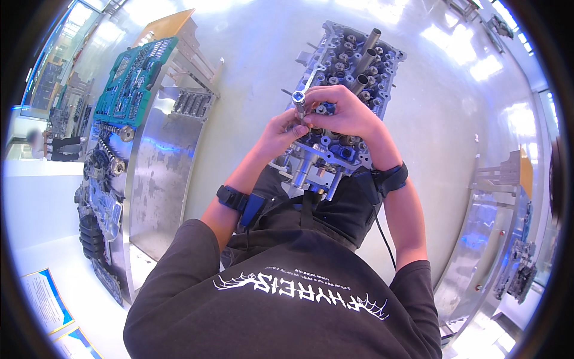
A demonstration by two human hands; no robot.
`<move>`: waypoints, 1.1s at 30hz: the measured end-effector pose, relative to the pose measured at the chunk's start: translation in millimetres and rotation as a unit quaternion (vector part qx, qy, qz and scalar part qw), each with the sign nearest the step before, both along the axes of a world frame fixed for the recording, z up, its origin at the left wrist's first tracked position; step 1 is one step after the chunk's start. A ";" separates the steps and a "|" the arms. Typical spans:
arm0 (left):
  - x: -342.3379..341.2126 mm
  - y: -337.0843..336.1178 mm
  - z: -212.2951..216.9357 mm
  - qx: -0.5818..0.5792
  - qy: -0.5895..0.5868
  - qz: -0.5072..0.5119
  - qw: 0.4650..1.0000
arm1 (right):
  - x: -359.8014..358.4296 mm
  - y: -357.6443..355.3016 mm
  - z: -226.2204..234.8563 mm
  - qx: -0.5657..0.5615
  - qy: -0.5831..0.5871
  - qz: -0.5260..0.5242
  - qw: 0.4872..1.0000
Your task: Inserting small metal components into a cylinder head.
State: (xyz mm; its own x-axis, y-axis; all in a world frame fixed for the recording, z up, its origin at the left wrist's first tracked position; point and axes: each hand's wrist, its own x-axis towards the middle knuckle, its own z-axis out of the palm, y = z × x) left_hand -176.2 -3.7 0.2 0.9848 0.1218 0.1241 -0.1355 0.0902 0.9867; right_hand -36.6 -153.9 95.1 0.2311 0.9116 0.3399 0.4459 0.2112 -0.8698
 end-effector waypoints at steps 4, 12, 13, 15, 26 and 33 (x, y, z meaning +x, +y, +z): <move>0.2 0.4 1.8 -0.011 -0.013 -0.007 1.000 | -0.5 0.0 1.1 0.010 -0.006 0.002 1.000; -1.0 -0.4 2.8 0.002 -0.004 0.006 1.000 | -2.4 -0.3 1.8 0.007 -0.006 -0.006 1.000; -1.9 0.2 2.7 0.001 0.012 0.003 1.000 | -3.8 -0.1 2.2 0.010 -0.011 -0.016 1.000; -1.1 0.8 6.0 0.000 0.027 0.000 1.000 | -4.4 -0.7 2.2 0.001 -0.007 -0.017 1.000; -2.3 1.4 12.2 0.036 0.007 -0.017 0.999 | -3.3 1.3 0.9 -0.021 -0.057 -0.020 0.998; -2.3 -1.9 17.1 -0.043 -0.008 -0.029 0.999 | -5.3 1.7 -2.7 -0.028 0.000 -0.045 0.999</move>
